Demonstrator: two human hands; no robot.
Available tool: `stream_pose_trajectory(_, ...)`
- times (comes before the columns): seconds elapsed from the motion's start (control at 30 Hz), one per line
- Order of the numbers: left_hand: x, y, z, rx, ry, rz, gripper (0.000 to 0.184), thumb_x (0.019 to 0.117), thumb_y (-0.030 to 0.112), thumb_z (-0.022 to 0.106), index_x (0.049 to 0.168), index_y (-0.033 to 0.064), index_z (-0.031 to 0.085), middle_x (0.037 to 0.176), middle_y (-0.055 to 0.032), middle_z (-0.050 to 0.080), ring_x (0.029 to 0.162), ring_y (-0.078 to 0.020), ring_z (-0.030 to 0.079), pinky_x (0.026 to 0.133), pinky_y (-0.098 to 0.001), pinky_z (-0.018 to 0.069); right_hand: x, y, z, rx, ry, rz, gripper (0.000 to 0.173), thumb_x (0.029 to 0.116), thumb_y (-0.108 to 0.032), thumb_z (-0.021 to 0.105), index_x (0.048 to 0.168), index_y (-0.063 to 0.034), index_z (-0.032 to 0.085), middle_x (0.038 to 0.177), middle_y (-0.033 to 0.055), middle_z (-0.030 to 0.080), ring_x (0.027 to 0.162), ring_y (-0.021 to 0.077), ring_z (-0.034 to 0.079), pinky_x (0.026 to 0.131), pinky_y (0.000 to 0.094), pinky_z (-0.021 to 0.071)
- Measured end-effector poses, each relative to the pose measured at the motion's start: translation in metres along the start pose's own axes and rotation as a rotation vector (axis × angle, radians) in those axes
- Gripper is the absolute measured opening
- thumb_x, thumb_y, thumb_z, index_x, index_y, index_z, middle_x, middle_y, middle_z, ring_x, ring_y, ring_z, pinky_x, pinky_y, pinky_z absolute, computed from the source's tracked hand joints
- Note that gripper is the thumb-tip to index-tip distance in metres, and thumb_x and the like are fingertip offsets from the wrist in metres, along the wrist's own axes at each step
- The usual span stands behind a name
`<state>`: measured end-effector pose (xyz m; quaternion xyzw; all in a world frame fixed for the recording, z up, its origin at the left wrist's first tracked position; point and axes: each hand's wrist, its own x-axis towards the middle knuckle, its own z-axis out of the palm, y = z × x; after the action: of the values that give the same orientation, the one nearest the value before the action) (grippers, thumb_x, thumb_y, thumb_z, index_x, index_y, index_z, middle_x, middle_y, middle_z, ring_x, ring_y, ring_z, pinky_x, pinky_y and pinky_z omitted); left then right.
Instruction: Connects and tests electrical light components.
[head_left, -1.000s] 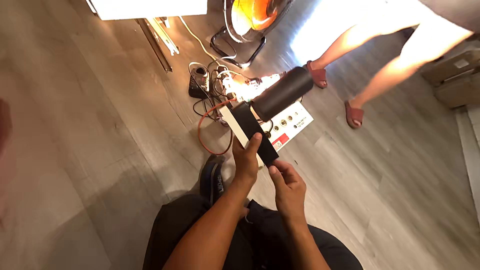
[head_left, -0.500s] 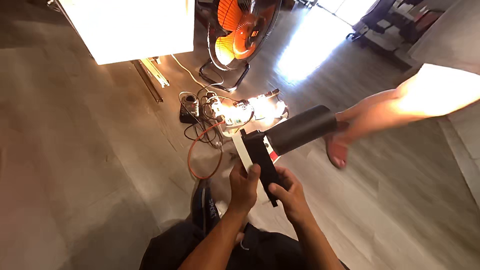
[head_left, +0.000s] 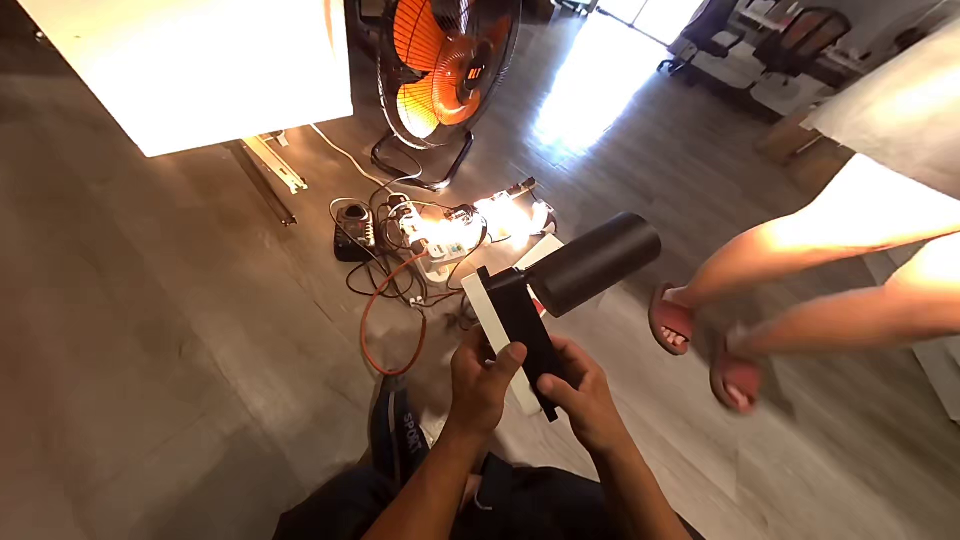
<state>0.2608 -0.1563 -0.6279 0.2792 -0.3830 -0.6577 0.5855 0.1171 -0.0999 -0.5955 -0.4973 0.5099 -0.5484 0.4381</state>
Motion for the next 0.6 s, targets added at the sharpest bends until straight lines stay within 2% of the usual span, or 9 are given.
stream_pose_trajectory(0.2, -0.001, 0.004, 0.000, -0.008, -0.018, 0.018, 0.060, 0.0853, 0.042, 0.079, 0.117, -0.0060, 0.061, 0.098, -0.0062, 0.073, 0.088, -0.0117, 0.072, 0.078, -0.0283, 0.0618, 0.003, -0.002, -0.003, 0.007, 0.000, -0.045, 0.066, 0.0812, -0.041, 0.085, 0.125, 0.0011, 0.059, 0.108, 0.0051, 0.073, 0.096, 0.0115, 0.071, 0.086, 0.0288, 0.0606)
stream_pose_trajectory(0.37, -0.007, 0.011, 0.006, 0.071, -0.121, -0.081, 0.074, 0.0814, 0.036, 0.083, 0.131, -0.0085, 0.051, 0.118, -0.0138, 0.066, 0.101, -0.0179, 0.071, 0.081, -0.0323, 0.0637, 0.008, 0.014, -0.022, 0.223, -0.117, -0.060, 0.058, 0.0846, -0.036, 0.083, 0.128, -0.0047, 0.061, 0.112, 0.0046, 0.073, 0.100, 0.0107, 0.071, 0.088, 0.0294, 0.0594)
stream_pose_trajectory(0.47, -0.009, 0.005, 0.008, 0.129, -0.105, -0.088, 0.080, 0.0791, 0.043, 0.083, 0.132, -0.0079, 0.052, 0.122, -0.0138, 0.063, 0.100, -0.0161, 0.070, 0.079, -0.0311, 0.0633, 0.006, 0.017, -0.012, 0.275, -0.058, -0.023, 0.051, 0.0875, -0.044, 0.078, 0.122, -0.0086, 0.066, 0.105, 0.0015, 0.076, 0.093, 0.0080, 0.072, 0.085, 0.0277, 0.0607)
stream_pose_trajectory(0.6, -0.006, 0.004, 0.008, 0.126, -0.157, -0.094, 0.089, 0.0827, 0.052, 0.079, 0.138, -0.0097, 0.046, 0.118, -0.0116, 0.067, 0.099, -0.0133, 0.071, 0.081, -0.0286, 0.0626, 0.006, 0.014, -0.011, 0.208, 0.035, -0.072, 0.051, 0.0864, -0.044, 0.079, 0.117, -0.0050, 0.068, 0.100, 0.0027, 0.076, 0.088, 0.0085, 0.073, 0.082, 0.0275, 0.0614)
